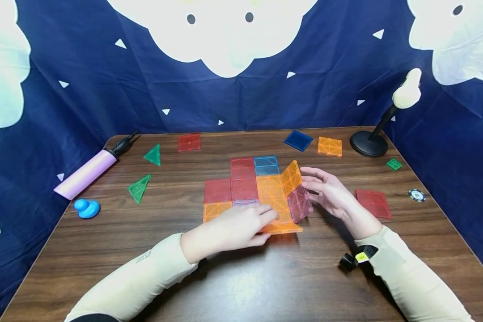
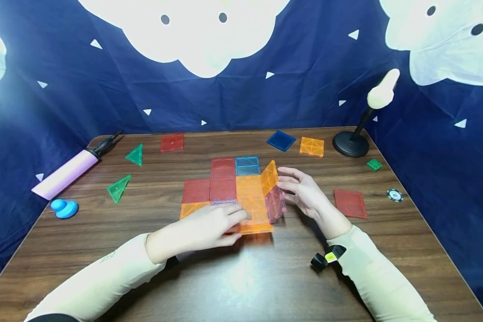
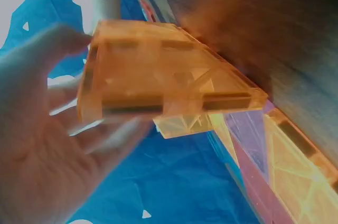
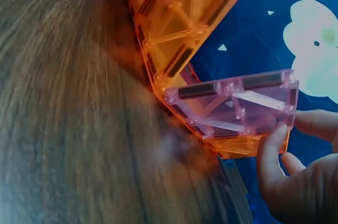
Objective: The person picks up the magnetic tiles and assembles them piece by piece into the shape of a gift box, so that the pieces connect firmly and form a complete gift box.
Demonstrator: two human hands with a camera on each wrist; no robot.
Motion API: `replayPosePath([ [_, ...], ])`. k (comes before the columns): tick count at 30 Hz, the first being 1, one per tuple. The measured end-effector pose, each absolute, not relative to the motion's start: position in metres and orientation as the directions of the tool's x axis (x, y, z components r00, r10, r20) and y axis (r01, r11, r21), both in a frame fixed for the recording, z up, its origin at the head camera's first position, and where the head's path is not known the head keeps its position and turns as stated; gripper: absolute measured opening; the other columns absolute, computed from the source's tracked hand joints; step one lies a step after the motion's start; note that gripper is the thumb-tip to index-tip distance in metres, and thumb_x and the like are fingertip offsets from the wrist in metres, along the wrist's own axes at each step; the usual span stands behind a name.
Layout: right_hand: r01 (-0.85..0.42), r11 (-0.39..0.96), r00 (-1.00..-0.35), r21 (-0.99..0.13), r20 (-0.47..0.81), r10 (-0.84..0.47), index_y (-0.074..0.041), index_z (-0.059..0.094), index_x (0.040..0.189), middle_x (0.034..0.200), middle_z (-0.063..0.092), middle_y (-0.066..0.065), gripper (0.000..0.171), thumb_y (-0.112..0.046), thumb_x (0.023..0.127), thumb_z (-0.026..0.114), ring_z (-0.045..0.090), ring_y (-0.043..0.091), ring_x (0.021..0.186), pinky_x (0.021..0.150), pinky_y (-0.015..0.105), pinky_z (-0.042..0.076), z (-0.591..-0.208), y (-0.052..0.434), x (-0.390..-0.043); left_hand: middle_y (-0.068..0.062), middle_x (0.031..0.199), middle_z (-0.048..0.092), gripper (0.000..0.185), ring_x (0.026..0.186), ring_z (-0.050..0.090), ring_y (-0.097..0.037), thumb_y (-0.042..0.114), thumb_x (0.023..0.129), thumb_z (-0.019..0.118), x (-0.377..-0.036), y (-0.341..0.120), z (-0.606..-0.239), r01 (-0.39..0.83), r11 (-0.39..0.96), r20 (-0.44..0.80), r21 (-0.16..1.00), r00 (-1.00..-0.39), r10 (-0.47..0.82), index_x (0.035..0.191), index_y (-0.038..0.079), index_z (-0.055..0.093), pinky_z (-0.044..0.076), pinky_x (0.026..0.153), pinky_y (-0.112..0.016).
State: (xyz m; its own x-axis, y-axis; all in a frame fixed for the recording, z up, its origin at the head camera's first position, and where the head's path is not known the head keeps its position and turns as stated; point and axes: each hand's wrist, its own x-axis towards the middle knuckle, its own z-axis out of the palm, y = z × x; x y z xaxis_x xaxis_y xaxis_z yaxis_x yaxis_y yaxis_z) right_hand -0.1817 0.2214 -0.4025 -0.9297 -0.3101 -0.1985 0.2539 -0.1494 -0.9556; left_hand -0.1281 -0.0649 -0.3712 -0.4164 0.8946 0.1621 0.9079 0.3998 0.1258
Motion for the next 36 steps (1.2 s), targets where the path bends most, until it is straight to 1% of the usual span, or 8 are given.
replayPosePath([
  [6,0.324,-0.081,-0.869,-0.943,-0.263,-0.419,0.000,0.026,0.157,0.129,0.063,0.011,0.058,-0.019,0.108,0.051,0.068,0.016,0.101,0.082,0.034,0.058,-0.408,0.217,-0.183,0.001,0.111,0.062,0.036,0.092,0.061,-0.016,0.013,0.082,0.079,-0.115,-0.066,-0.372,0.910,0.390,0.299,-0.140,-0.336,0.893,0.115,0.018,0.067,0.053,0.055,-0.026],
  [9,0.323,-0.013,-0.847,-0.946,-0.283,-0.449,-0.001,0.027,0.157,0.135,0.058,0.016,0.060,-0.028,0.109,0.049,0.067,0.017,0.103,0.082,0.035,0.058,-0.408,0.214,-0.183,-0.001,0.114,0.062,0.041,0.096,0.059,-0.018,0.015,0.079,0.081,-0.108,-0.066,-0.374,0.881,0.408,0.338,-0.242,-0.317,0.886,0.119,0.018,0.071,0.053,0.057,-0.026],
  [15,0.258,0.083,-0.862,-0.963,-0.268,-0.431,0.002,0.027,0.156,0.143,0.047,0.028,0.062,-0.031,0.109,0.048,0.064,0.017,0.107,0.084,0.037,0.058,-0.405,0.206,-0.183,-0.003,0.110,0.064,0.032,0.096,0.059,-0.020,0.019,0.092,0.065,-0.097,-0.061,-0.379,0.806,0.495,0.409,-0.324,-0.353,0.842,0.122,0.010,0.073,0.052,0.071,-0.029],
  [20,0.232,0.130,-0.877,-0.964,-0.266,-0.400,0.003,0.027,0.156,0.144,0.045,0.031,0.062,-0.030,0.108,0.048,0.063,0.019,0.107,0.083,0.036,0.058,-0.403,0.200,-0.181,-0.004,0.114,0.063,0.038,0.097,0.058,-0.022,0.019,0.092,0.060,-0.094,-0.059,-0.382,0.786,0.540,0.405,-0.300,-0.408,0.818,0.127,0.007,0.069,0.051,0.075,-0.033],
  [25,0.228,0.183,-0.879,-0.957,-0.282,-0.383,0.003,0.029,0.155,0.141,0.047,0.031,0.061,-0.033,0.109,0.046,0.063,0.020,0.106,0.082,0.036,0.059,-0.401,0.197,-0.179,-0.005,0.121,0.062,0.045,0.103,0.057,-0.025,0.022,0.090,0.065,-0.094,-0.063,-0.381,0.814,0.550,0.376,-0.189,-0.457,0.806,0.132,0.006,0.065,0.051,0.083,-0.037],
  [29,0.233,0.239,-0.867,-0.943,-0.312,-0.388,0.001,0.027,0.157,0.138,0.047,0.028,0.064,-0.037,0.109,0.045,0.060,0.023,0.106,0.081,0.039,0.059,-0.400,0.196,-0.175,-0.007,0.127,0.062,0.047,0.115,0.056,-0.027,0.020,0.089,0.069,-0.100,-0.075,-0.378,0.821,0.567,0.409,0.066,-0.541,0.735,0.133,0.007,0.064,0.049,0.097,-0.042],
  [33,0.241,0.262,-0.860,-0.934,-0.331,-0.388,0.001,0.023,0.158,0.138,0.046,0.026,0.066,-0.038,0.109,0.044,0.059,0.024,0.104,0.081,0.041,0.060,-0.398,0.196,-0.172,-0.009,0.132,0.062,0.047,0.123,0.054,-0.028,0.018,0.089,0.068,-0.114,-0.104,-0.372,0.692,0.607,0.424,0.390,-0.720,0.549,0.134,0.006,0.063,0.043,0.105,-0.047],
  [36,0.248,0.254,-0.861,-0.935,-0.333,-0.385,0.001,0.022,0.158,0.139,0.045,0.027,0.066,-0.037,0.109,0.044,0.059,0.023,0.105,0.081,0.040,0.060,-0.397,0.195,-0.170,-0.013,0.134,0.062,0.046,0.123,0.056,-0.032,0.017,0.091,0.066,-0.127,-0.134,-0.373,0.497,0.652,0.334,0.573,-0.868,0.368,0.135,0.003,0.062,0.043,0.105,-0.050],
])
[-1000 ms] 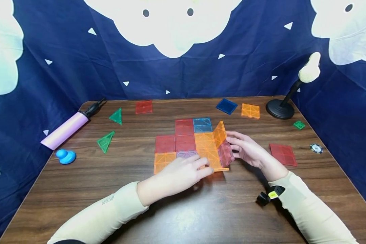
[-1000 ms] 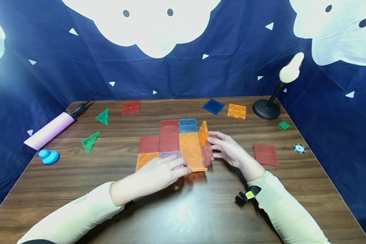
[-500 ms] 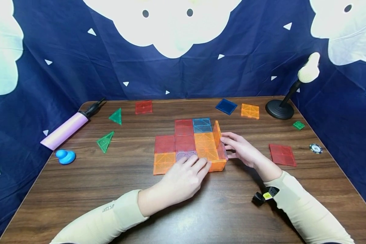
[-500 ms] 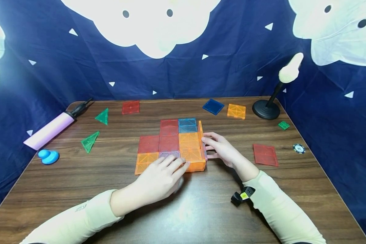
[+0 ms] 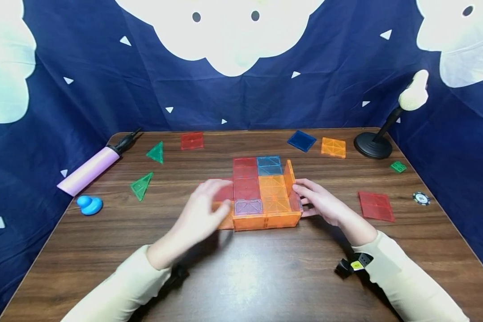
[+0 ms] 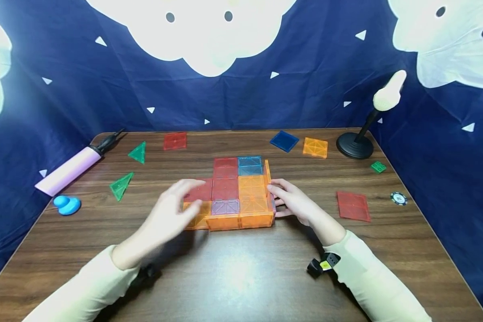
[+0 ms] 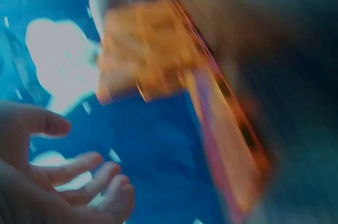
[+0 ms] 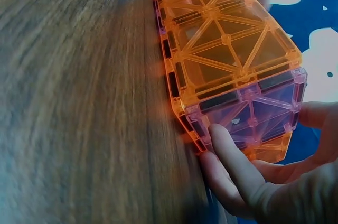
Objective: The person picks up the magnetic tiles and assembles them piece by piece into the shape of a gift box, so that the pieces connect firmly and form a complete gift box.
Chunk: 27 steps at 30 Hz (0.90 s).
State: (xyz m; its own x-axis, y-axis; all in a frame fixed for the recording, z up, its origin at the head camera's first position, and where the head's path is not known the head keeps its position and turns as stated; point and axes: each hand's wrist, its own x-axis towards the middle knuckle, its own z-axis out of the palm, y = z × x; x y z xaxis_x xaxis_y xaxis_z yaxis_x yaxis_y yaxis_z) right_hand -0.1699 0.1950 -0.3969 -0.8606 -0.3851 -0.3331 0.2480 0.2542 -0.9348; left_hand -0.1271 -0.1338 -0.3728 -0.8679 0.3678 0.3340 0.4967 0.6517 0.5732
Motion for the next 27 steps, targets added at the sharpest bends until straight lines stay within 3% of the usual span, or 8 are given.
replayPosePath([
  [3,0.246,0.248,-0.861,-0.937,-0.329,-0.388,0.002,0.021,0.158,0.141,0.044,0.029,0.066,-0.036,0.109,0.044,0.059,0.026,0.108,0.082,0.041,0.059,-0.397,0.194,-0.168,-0.021,0.137,0.060,0.046,0.127,0.056,-0.038,0.016,0.095,0.063,-0.138,-0.160,-0.379,0.263,0.672,0.155,0.692,-0.964,0.218,0.138,-0.001,0.058,0.042,0.105,-0.054],
  [5,0.241,0.249,-0.861,-0.938,-0.325,-0.391,0.002,0.021,0.158,0.142,0.044,0.030,0.066,-0.036,0.109,0.044,0.059,0.028,0.111,0.082,0.041,0.059,-0.397,0.194,-0.167,-0.027,0.141,0.055,0.049,0.129,0.053,-0.041,0.015,0.098,0.059,-0.142,-0.172,-0.385,0.115,0.628,0.009,0.770,-0.985,0.170,0.142,-0.005,0.052,0.042,0.106,-0.055],
  [8,0.241,0.251,-0.861,-0.938,-0.326,-0.391,0.002,0.022,0.158,0.141,0.043,0.030,0.066,-0.037,0.109,0.043,0.059,0.027,0.110,0.082,0.040,0.059,-0.397,0.194,-0.167,-0.032,0.150,0.043,0.055,0.137,0.044,-0.042,0.012,0.101,0.053,-0.146,-0.179,-0.391,-0.080,0.482,-0.186,0.872,-0.966,0.177,0.150,-0.008,0.039,0.038,0.109,-0.056],
  [11,0.241,0.247,-0.862,-0.938,-0.324,-0.389,0.001,0.023,0.158,0.140,0.044,0.029,0.065,-0.037,0.109,0.042,0.060,0.024,0.105,0.080,0.038,0.059,-0.397,0.193,-0.167,-0.030,0.155,0.036,0.059,0.139,0.041,-0.039,0.009,0.100,0.049,-0.147,-0.177,-0.392,-0.229,0.299,-0.296,0.926,-0.933,0.205,0.154,-0.008,0.031,0.038,0.110,-0.055],
  [19,0.243,0.246,-0.859,-0.938,-0.326,-0.395,0.001,0.023,0.157,0.136,0.045,0.027,0.065,-0.037,0.109,0.043,0.059,0.024,0.104,0.079,0.037,0.059,-0.397,0.193,-0.168,-0.027,0.146,0.041,0.054,0.133,0.044,-0.035,0.006,0.102,0.044,-0.149,-0.177,-0.392,-0.319,0.025,-0.319,0.948,-0.937,0.146,0.153,-0.007,0.030,0.039,0.109,-0.052],
  [27,0.226,0.255,-0.856,-0.940,-0.317,-0.409,0.002,0.024,0.157,0.135,0.047,0.027,0.065,-0.038,0.109,0.043,0.060,0.025,0.106,0.081,0.039,0.059,-0.399,0.195,-0.171,-0.017,0.131,0.057,0.052,0.110,0.062,-0.019,0.005,0.107,0.046,-0.157,-0.182,-0.400,-0.340,-0.107,-0.311,0.934,-0.924,0.223,0.154,-0.010,0.028,0.055,0.090,-0.033],
])
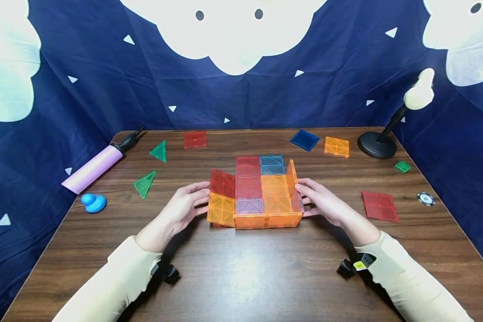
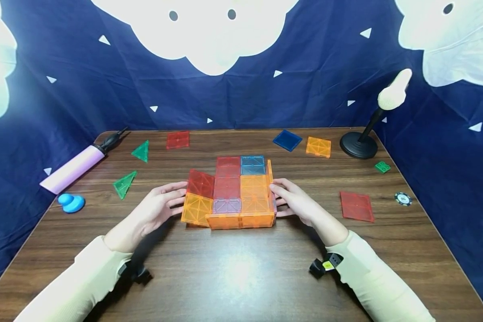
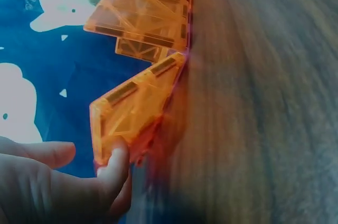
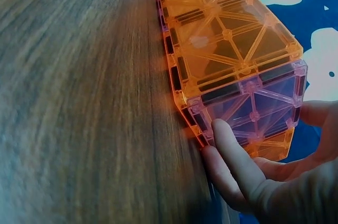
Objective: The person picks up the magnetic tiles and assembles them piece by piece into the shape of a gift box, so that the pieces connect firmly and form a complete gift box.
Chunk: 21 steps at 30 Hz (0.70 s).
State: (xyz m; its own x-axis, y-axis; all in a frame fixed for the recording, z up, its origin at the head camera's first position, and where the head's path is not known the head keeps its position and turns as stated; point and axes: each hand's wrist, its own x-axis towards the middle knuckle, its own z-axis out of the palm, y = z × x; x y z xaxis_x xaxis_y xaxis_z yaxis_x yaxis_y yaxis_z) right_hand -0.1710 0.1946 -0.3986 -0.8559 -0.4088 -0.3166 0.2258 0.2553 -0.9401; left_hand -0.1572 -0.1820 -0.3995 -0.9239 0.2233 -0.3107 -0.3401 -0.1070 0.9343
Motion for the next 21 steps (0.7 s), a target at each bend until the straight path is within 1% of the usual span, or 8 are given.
replayPosePath([
  [3,0.207,0.262,-0.861,-0.943,-0.303,-0.410,0.002,0.025,0.156,0.133,0.048,0.028,0.064,-0.038,0.109,0.043,0.060,0.026,0.106,0.082,0.039,0.059,-0.400,0.196,-0.172,-0.010,0.119,0.065,0.050,0.102,0.065,-0.016,0.005,0.106,0.049,-0.160,-0.179,-0.404,-0.345,-0.103,-0.311,0.933,-0.915,0.256,0.150,-0.011,0.034,0.055,0.087,-0.032],
  [5,0.194,0.260,-0.863,-0.946,-0.290,-0.413,0.002,0.026,0.156,0.135,0.048,0.028,0.064,-0.037,0.109,0.043,0.060,0.026,0.108,0.084,0.039,0.059,-0.401,0.197,-0.173,-0.007,0.114,0.067,0.049,0.098,0.066,-0.016,0.005,0.105,0.051,-0.161,-0.176,-0.407,-0.349,-0.102,-0.312,0.931,-0.910,0.273,0.149,-0.012,0.036,0.056,0.086,-0.032],
  [7,0.182,0.251,-0.864,-0.951,-0.276,-0.421,0.002,0.025,0.157,0.139,0.047,0.030,0.064,-0.036,0.110,0.043,0.059,0.027,0.110,0.086,0.039,0.058,-0.402,0.198,-0.174,-0.006,0.114,0.066,0.050,0.097,0.067,-0.016,0.007,0.105,0.053,-0.162,-0.172,-0.408,-0.357,-0.094,-0.318,0.929,-0.904,0.287,0.148,-0.010,0.037,0.056,0.085,-0.033],
  [10,0.172,0.232,-0.862,-0.957,-0.260,-0.435,0.002,0.023,0.158,0.144,0.043,0.031,0.063,-0.035,0.110,0.043,0.058,0.027,0.113,0.088,0.040,0.057,-0.403,0.199,-0.175,-0.012,0.124,0.062,0.054,0.101,0.067,-0.019,0.010,0.105,0.054,-0.163,-0.166,-0.408,-0.371,-0.080,-0.329,0.925,-0.889,0.320,0.151,-0.008,0.033,0.056,0.087,-0.036],
  [12,0.167,0.221,-0.860,-0.961,-0.252,-0.444,0.002,0.022,0.158,0.146,0.041,0.031,0.063,-0.034,0.110,0.042,0.058,0.027,0.114,0.089,0.040,0.057,-0.403,0.200,-0.175,-0.019,0.134,0.057,0.057,0.106,0.066,-0.021,0.014,0.105,0.054,-0.164,-0.162,-0.407,-0.386,-0.061,-0.343,0.921,-0.874,0.344,0.153,-0.006,0.030,0.055,0.090,-0.040],
  [15,0.162,0.212,-0.858,-0.964,-0.244,-0.452,0.001,0.022,0.158,0.147,0.040,0.031,0.063,-0.034,0.110,0.042,0.058,0.026,0.114,0.089,0.040,0.057,-0.403,0.200,-0.176,-0.025,0.145,0.049,0.062,0.115,0.062,-0.027,0.018,0.105,0.055,-0.164,-0.155,-0.406,-0.406,-0.034,-0.367,0.913,-0.855,0.366,0.156,-0.002,0.025,0.053,0.095,-0.046],
  [18,0.160,0.205,-0.857,-0.966,-0.239,-0.456,0.001,0.022,0.158,0.147,0.040,0.031,0.062,-0.034,0.110,0.042,0.058,0.025,0.114,0.089,0.040,0.056,-0.403,0.199,-0.176,-0.026,0.148,0.045,0.062,0.124,0.056,-0.033,0.019,0.105,0.055,-0.163,-0.148,-0.405,-0.413,-0.018,-0.378,0.910,-0.850,0.368,0.156,-0.001,0.025,0.050,0.099,-0.051],
  [21,0.155,0.210,-0.856,-0.965,-0.238,-0.459,0.002,0.022,0.158,0.148,0.039,0.031,0.063,-0.034,0.110,0.042,0.057,0.027,0.115,0.089,0.040,0.056,-0.403,0.199,-0.177,-0.025,0.147,0.043,0.060,0.129,0.050,-0.037,0.018,0.105,0.056,-0.162,-0.141,-0.403,-0.414,-0.015,-0.382,0.910,-0.854,0.352,0.154,-0.001,0.028,0.049,0.100,-0.054],
])
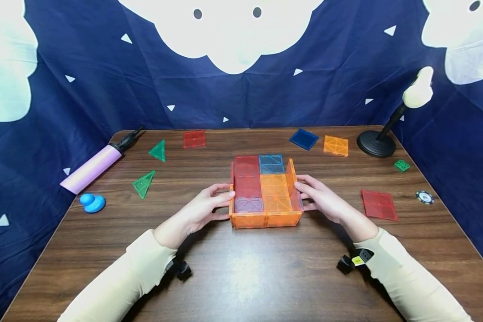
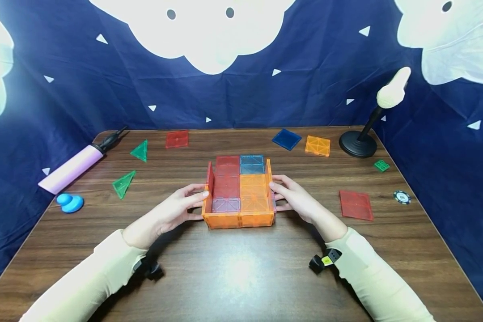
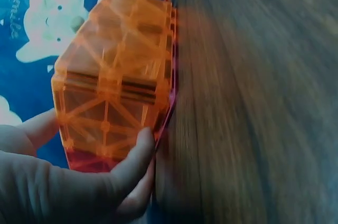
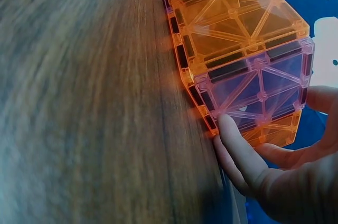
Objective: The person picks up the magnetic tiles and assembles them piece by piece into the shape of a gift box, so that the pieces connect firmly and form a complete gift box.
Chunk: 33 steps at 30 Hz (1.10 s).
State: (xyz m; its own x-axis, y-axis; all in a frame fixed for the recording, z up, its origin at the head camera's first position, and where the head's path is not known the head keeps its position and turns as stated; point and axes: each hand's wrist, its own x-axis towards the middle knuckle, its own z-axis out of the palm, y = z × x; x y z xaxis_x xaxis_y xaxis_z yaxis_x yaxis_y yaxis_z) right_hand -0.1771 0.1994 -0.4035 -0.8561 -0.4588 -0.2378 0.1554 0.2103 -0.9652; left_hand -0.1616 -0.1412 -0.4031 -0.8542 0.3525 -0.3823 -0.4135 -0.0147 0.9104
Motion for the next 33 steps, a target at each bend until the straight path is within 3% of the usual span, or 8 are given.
replayPosePath([
  [7,0.141,0.269,-0.873,-0.953,-0.247,-0.420,0.000,0.022,0.159,0.147,0.041,0.029,0.065,-0.037,0.110,0.041,0.055,0.032,0.121,0.098,0.042,0.052,-0.401,0.201,-0.190,-0.021,0.147,0.036,0.060,0.132,0.041,-0.039,0.023,0.105,0.056,-0.146,-0.134,-0.398,-0.428,-0.018,-0.403,0.904,-0.862,0.308,0.153,0.000,0.029,0.052,0.093,-0.055],
  [11,0.127,0.215,-0.896,-0.968,-0.205,-0.394,0.000,0.022,0.160,0.154,0.035,0.029,0.064,-0.037,0.111,0.039,0.041,0.039,0.138,0.114,0.051,0.035,-0.401,0.201,-0.208,-0.023,0.148,0.033,0.063,0.132,0.037,-0.040,0.018,0.103,0.055,-0.131,-0.132,-0.398,-0.440,-0.078,-0.394,0.895,-0.860,0.324,0.155,0.000,0.025,0.051,0.093,-0.058],
  [14,0.104,0.141,-0.891,-0.985,-0.155,-0.427,0.000,0.022,0.160,0.161,0.028,0.025,0.062,-0.035,0.112,0.037,0.029,0.037,0.148,0.119,0.051,0.024,-0.404,0.201,-0.221,-0.024,0.151,0.030,0.066,0.133,0.036,-0.037,0.012,0.102,0.054,-0.125,-0.130,-0.399,-0.445,-0.144,-0.380,0.884,-0.863,0.334,0.157,0.000,0.020,0.049,0.096,-0.059],
  [19,0.070,0.054,-0.875,-0.996,-0.087,-0.477,0.006,0.032,0.155,0.159,0.033,0.026,0.056,-0.030,0.113,0.035,0.033,0.036,0.146,0.117,0.041,0.031,-0.411,0.198,-0.230,-0.028,0.153,0.028,0.068,0.130,0.043,-0.033,0.003,0.102,0.052,-0.120,-0.126,-0.398,-0.422,-0.212,-0.343,0.882,-0.880,0.328,0.160,0.001,0.017,0.047,0.098,-0.059],
  [25,0.023,0.089,-0.888,-0.996,-0.061,-0.456,0.011,0.040,0.148,0.151,0.042,0.031,0.052,-0.027,0.113,0.037,0.043,0.035,0.139,0.114,0.038,0.036,-0.414,0.201,-0.229,-0.027,0.149,0.035,0.064,0.119,0.051,-0.024,-0.001,0.100,0.053,-0.121,-0.128,-0.397,-0.386,-0.207,-0.323,0.899,-0.903,0.284,0.159,0.000,0.027,0.045,0.101,-0.059],
  [33,0.053,0.153,-0.877,-0.987,-0.119,-0.466,0.015,0.043,0.144,0.145,0.047,0.034,0.052,-0.026,0.113,0.036,0.061,0.012,0.117,0.105,0.033,0.046,-0.409,0.214,-0.206,-0.017,0.136,0.055,0.047,0.109,0.060,-0.015,0.004,0.101,0.058,-0.146,-0.147,-0.397,-0.322,-0.197,-0.309,0.926,-0.947,0.092,0.147,-0.005,0.048,0.051,0.096,-0.037],
])
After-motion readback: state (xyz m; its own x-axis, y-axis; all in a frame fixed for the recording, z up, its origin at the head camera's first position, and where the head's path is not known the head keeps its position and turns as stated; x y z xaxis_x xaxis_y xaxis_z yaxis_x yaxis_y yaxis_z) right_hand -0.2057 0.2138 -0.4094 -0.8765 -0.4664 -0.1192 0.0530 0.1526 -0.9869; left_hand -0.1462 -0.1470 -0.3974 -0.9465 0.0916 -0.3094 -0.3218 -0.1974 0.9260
